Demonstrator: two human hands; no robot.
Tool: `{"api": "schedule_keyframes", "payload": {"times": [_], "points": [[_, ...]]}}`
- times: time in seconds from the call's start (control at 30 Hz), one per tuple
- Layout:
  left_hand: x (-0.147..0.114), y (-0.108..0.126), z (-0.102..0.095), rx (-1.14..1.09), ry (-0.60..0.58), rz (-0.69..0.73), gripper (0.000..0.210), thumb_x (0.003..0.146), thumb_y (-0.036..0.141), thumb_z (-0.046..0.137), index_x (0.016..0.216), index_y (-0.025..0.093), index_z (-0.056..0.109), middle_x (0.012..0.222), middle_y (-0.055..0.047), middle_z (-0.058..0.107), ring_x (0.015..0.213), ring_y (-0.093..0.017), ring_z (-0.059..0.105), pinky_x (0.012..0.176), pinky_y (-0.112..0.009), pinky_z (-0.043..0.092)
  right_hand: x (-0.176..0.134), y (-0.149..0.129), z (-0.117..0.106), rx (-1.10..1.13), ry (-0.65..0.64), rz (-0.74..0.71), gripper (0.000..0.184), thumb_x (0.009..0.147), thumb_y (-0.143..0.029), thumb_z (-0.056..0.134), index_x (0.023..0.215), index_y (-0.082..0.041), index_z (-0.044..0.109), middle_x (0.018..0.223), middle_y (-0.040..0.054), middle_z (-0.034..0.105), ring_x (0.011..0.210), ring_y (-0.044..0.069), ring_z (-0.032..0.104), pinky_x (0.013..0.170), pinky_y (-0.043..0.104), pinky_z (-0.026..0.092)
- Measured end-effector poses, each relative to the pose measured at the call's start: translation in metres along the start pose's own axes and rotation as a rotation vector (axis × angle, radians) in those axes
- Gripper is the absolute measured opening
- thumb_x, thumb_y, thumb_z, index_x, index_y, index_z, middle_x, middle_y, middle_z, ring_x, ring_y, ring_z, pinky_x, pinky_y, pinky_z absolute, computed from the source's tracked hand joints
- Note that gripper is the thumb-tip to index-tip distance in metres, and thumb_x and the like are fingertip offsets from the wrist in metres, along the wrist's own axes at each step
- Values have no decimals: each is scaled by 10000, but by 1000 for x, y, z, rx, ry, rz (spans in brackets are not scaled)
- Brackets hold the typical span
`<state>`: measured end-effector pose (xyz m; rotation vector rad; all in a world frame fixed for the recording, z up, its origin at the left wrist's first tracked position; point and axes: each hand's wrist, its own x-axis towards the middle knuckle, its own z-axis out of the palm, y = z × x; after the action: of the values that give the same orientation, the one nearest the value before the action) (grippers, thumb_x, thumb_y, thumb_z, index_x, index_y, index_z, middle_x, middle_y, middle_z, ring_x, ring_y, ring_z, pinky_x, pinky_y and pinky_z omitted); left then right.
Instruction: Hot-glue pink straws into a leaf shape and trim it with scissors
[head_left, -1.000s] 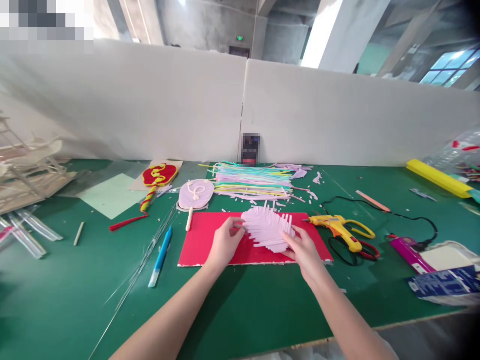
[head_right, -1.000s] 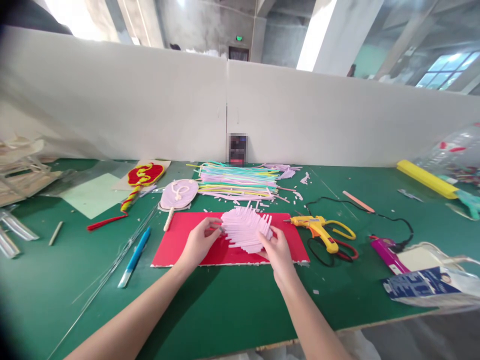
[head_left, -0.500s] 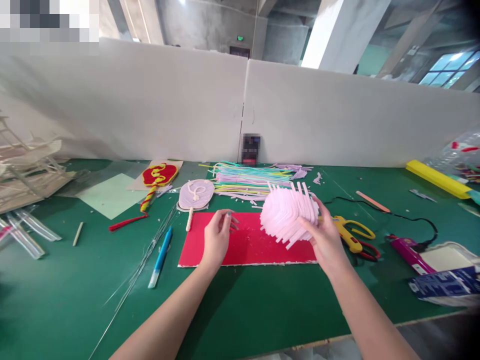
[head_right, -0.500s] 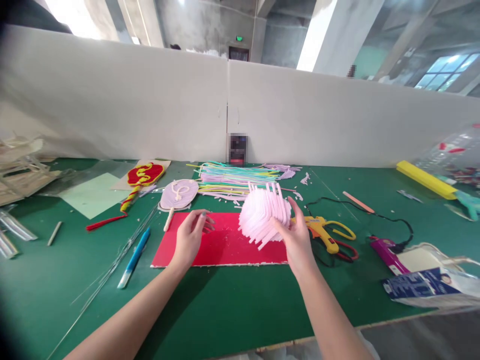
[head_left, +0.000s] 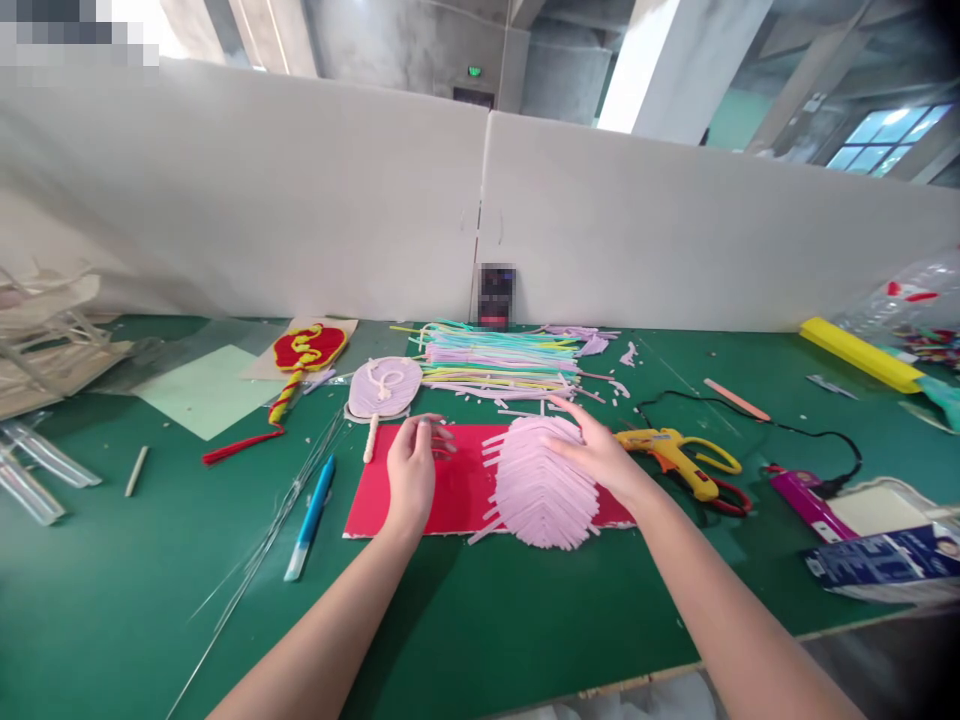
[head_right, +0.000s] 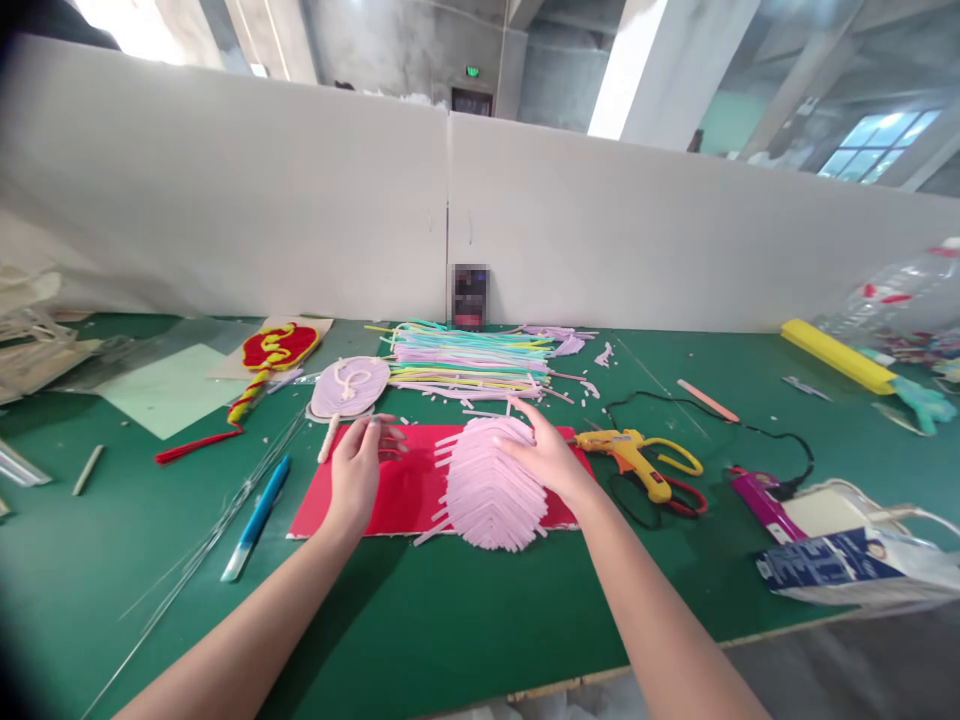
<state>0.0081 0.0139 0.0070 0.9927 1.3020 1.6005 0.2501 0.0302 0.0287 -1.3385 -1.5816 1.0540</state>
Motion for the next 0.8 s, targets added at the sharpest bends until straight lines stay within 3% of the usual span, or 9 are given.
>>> {"api": "schedule_keyframes", "payload": {"times": [0.17,0.3,0.43,0.53,0.67,0.8], "points": [[-1,-1,0,78,6,21,257,854,396,471,895,172,590,725,-14,628,616,-149,622,593,-271,498,21,1,15,69,-64,-30,623,684,-412,774,1268,-324,574,1419,1,510,1380,220,370,1172,443,196],[3,-7,-2,152,47,47,250,862,393,472,913,185,601,843,-42,667,786,-180,648,765,-319,505,28,-4,10,124,-76,-32,542,721,-434,741,1232,-315,605,1383,-4,545,1349,213,416,1142,421,279],[7,-15,-4,190,42,18,318,881,431,418,937,169,589,864,-66,687,747,-189,666,713,-324,521,25,-10,5,117,-43,-50,516,802,-468,651,1293,-347,548,1418,-15,510,1294,197,483,1075,381,385],[7,-18,-4,251,15,22,356,901,449,376,950,166,586,886,-78,698,758,-197,677,722,-336,531,19,-4,13,22,-40,-53,507,777,-440,678,1262,-328,581,1318,17,600,1169,209,588,997,393,459],[6,-19,-5,409,-9,78,282,901,378,397,946,187,599,986,-91,706,964,-227,662,879,-378,499,10,16,23,-164,48,-80,450,766,-360,675,1202,-263,625,1043,58,711,867,204,680,831,407,541],[7,-20,-8,619,-101,173,247,877,249,437,1055,201,601,1162,-109,672,1148,-254,590,1006,-442,422,-4,24,-2,-378,209,-157,305,832,-385,574,1101,-266,654,1087,51,685,925,211,652,893,406,509]]}}
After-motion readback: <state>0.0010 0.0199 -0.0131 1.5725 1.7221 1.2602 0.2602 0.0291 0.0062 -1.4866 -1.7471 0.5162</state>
